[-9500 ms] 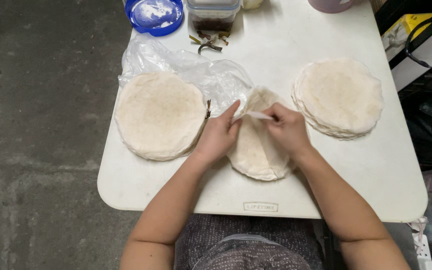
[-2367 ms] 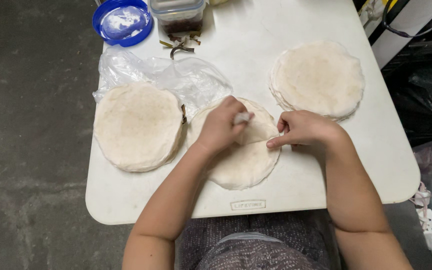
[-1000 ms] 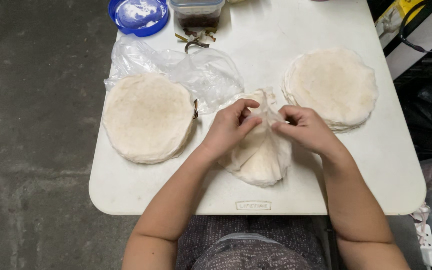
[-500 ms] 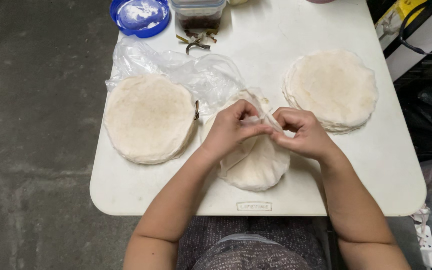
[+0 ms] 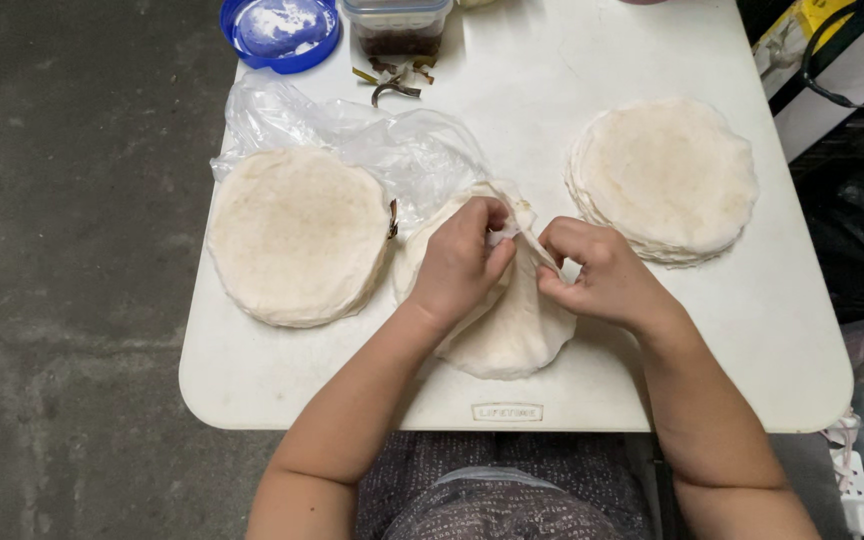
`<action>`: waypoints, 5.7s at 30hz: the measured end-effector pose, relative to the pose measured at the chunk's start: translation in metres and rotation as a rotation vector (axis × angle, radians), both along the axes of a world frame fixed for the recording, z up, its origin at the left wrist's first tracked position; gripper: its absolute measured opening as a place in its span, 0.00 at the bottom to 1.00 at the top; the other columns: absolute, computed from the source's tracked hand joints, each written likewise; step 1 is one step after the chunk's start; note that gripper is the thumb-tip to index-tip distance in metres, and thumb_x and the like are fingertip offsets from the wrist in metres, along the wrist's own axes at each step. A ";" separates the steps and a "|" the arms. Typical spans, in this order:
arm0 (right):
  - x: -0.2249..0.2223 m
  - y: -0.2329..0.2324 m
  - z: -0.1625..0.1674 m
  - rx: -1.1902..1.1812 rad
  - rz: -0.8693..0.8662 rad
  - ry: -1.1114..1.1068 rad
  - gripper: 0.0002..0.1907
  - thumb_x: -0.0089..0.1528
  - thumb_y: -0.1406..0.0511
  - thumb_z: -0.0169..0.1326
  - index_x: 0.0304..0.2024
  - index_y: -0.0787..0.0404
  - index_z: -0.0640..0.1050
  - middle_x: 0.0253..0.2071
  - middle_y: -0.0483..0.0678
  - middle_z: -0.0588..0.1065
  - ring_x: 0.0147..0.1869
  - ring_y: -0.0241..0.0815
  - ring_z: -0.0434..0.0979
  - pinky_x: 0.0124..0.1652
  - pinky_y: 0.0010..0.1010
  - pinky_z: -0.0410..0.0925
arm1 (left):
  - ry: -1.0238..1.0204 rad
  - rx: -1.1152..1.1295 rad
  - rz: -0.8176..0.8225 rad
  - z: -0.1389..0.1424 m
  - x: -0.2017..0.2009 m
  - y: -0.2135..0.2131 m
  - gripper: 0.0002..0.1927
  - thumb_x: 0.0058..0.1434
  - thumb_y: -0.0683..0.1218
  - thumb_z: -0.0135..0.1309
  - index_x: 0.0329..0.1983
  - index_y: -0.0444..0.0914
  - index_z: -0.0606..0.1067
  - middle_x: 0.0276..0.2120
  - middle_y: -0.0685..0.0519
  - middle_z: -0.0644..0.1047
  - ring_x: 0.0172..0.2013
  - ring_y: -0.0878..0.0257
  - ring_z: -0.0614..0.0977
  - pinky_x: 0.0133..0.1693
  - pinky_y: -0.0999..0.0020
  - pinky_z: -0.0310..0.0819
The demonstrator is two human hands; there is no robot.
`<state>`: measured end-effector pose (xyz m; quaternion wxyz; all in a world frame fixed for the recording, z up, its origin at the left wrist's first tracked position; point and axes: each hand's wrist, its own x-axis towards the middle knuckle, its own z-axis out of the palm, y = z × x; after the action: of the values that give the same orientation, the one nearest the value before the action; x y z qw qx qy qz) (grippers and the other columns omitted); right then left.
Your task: The person peels thin translucent sheets one at a time from a stack of round white wrappers on a small white table, working each sheet loose with both hands and placing the separated sheet aside. They occasionally reposition the stacks and press down on a completed pile at the end.
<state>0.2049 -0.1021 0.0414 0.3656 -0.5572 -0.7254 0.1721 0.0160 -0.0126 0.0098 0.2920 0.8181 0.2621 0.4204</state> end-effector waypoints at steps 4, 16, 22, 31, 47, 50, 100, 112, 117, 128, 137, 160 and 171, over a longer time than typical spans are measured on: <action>-0.001 0.006 -0.006 -0.124 -0.146 0.124 0.15 0.53 0.63 0.67 0.32 0.64 0.74 0.28 0.48 0.75 0.31 0.40 0.75 0.30 0.29 0.70 | -0.044 0.066 0.003 0.000 0.004 -0.003 0.15 0.60 0.38 0.57 0.51 0.35 0.72 0.42 0.45 0.77 0.38 0.52 0.83 0.41 0.62 0.78; -0.006 0.007 -0.023 0.056 -0.256 -0.035 0.13 0.55 0.73 0.62 0.43 0.65 0.80 0.32 0.53 0.78 0.30 0.43 0.77 0.32 0.33 0.71 | 0.009 0.061 0.007 -0.001 0.002 0.000 0.15 0.58 0.41 0.60 0.48 0.36 0.75 0.40 0.47 0.79 0.37 0.54 0.83 0.40 0.63 0.79; -0.004 0.009 -0.023 -0.019 -0.244 0.279 0.19 0.56 0.75 0.55 0.50 0.66 0.71 0.48 0.50 0.81 0.55 0.39 0.82 0.49 0.28 0.75 | 0.002 0.116 0.017 -0.006 0.005 0.001 0.12 0.60 0.42 0.61 0.45 0.37 0.75 0.40 0.47 0.79 0.38 0.52 0.83 0.40 0.61 0.78; 0.002 0.013 -0.025 -0.001 0.014 0.415 0.22 0.57 0.81 0.53 0.53 0.64 0.79 0.61 0.56 0.76 0.64 0.42 0.78 0.59 0.31 0.72 | -0.026 0.177 0.020 -0.001 0.007 -0.001 0.10 0.61 0.45 0.63 0.39 0.37 0.75 0.36 0.48 0.76 0.35 0.50 0.80 0.37 0.59 0.76; 0.007 0.016 -0.036 -0.184 -0.279 0.391 0.12 0.58 0.73 0.64 0.42 0.63 0.76 0.37 0.42 0.76 0.41 0.31 0.74 0.43 0.25 0.71 | -0.152 -0.093 0.061 -0.017 0.007 0.016 0.12 0.64 0.43 0.59 0.46 0.35 0.71 0.35 0.48 0.79 0.35 0.55 0.84 0.39 0.65 0.79; 0.006 0.017 -0.037 -0.137 -0.215 0.425 0.13 0.57 0.72 0.63 0.43 0.62 0.75 0.39 0.41 0.76 0.43 0.29 0.75 0.45 0.23 0.71 | -0.075 -0.260 0.058 -0.016 0.008 0.015 0.19 0.62 0.44 0.62 0.52 0.35 0.69 0.33 0.49 0.79 0.33 0.60 0.82 0.38 0.68 0.77; 0.004 0.011 -0.031 -0.221 -0.222 0.291 0.15 0.51 0.69 0.59 0.40 0.61 0.73 0.27 0.40 0.66 0.28 0.30 0.62 0.28 0.25 0.60 | 0.062 0.301 0.158 -0.011 0.006 0.014 0.08 0.62 0.40 0.57 0.43 0.37 0.72 0.34 0.46 0.77 0.34 0.49 0.81 0.37 0.57 0.76; 0.008 0.009 -0.024 -0.260 -0.262 0.225 0.17 0.50 0.69 0.59 0.42 0.62 0.74 0.32 0.42 0.71 0.32 0.33 0.67 0.32 0.26 0.64 | 0.105 -0.026 0.263 -0.021 0.006 0.024 0.08 0.71 0.45 0.50 0.44 0.35 0.70 0.35 0.41 0.79 0.35 0.43 0.81 0.38 0.51 0.74; 0.005 0.017 -0.028 -0.237 -0.256 0.207 0.22 0.54 0.61 0.64 0.47 0.62 0.74 0.35 0.42 0.74 0.35 0.32 0.70 0.33 0.26 0.66 | 0.063 -0.199 0.163 -0.027 0.008 0.027 0.10 0.72 0.48 0.47 0.45 0.35 0.69 0.36 0.39 0.79 0.38 0.40 0.81 0.41 0.50 0.74; 0.007 0.010 -0.030 -0.263 -0.194 0.267 0.15 0.62 0.59 0.63 0.32 0.63 0.77 0.25 0.41 0.68 0.30 0.29 0.64 0.28 0.27 0.61 | 0.036 -0.609 0.057 0.001 0.004 0.018 0.27 0.54 0.54 0.68 0.44 0.31 0.70 0.31 0.48 0.79 0.31 0.63 0.80 0.35 0.66 0.78; 0.014 0.014 -0.016 -0.392 -0.265 0.187 0.15 0.55 0.57 0.63 0.31 0.62 0.78 0.24 0.40 0.72 0.28 0.31 0.69 0.28 0.29 0.65 | 0.156 -0.260 0.024 -0.006 0.006 0.017 0.16 0.65 0.53 0.58 0.33 0.34 0.78 0.29 0.42 0.79 0.30 0.50 0.79 0.35 0.58 0.73; 0.009 0.012 -0.030 -0.234 -0.031 0.668 0.11 0.64 0.62 0.59 0.40 0.61 0.73 0.32 0.34 0.72 0.33 0.23 0.68 0.30 0.18 0.63 | -0.030 -0.410 0.093 -0.003 0.004 0.019 0.20 0.62 0.57 0.60 0.41 0.35 0.75 0.28 0.45 0.79 0.30 0.54 0.81 0.35 0.61 0.75; 0.008 0.018 -0.029 -0.218 -0.380 0.411 0.13 0.68 0.60 0.57 0.37 0.64 0.78 0.26 0.39 0.73 0.29 0.26 0.67 0.29 0.21 0.63 | -0.043 -0.254 0.119 -0.011 0.006 0.017 0.13 0.69 0.52 0.54 0.40 0.37 0.76 0.29 0.46 0.80 0.29 0.56 0.80 0.34 0.63 0.74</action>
<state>0.2134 -0.0843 0.0123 0.4687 -0.6725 -0.4959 0.2867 0.0218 0.0049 -0.0013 0.3734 0.7484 0.3548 0.4178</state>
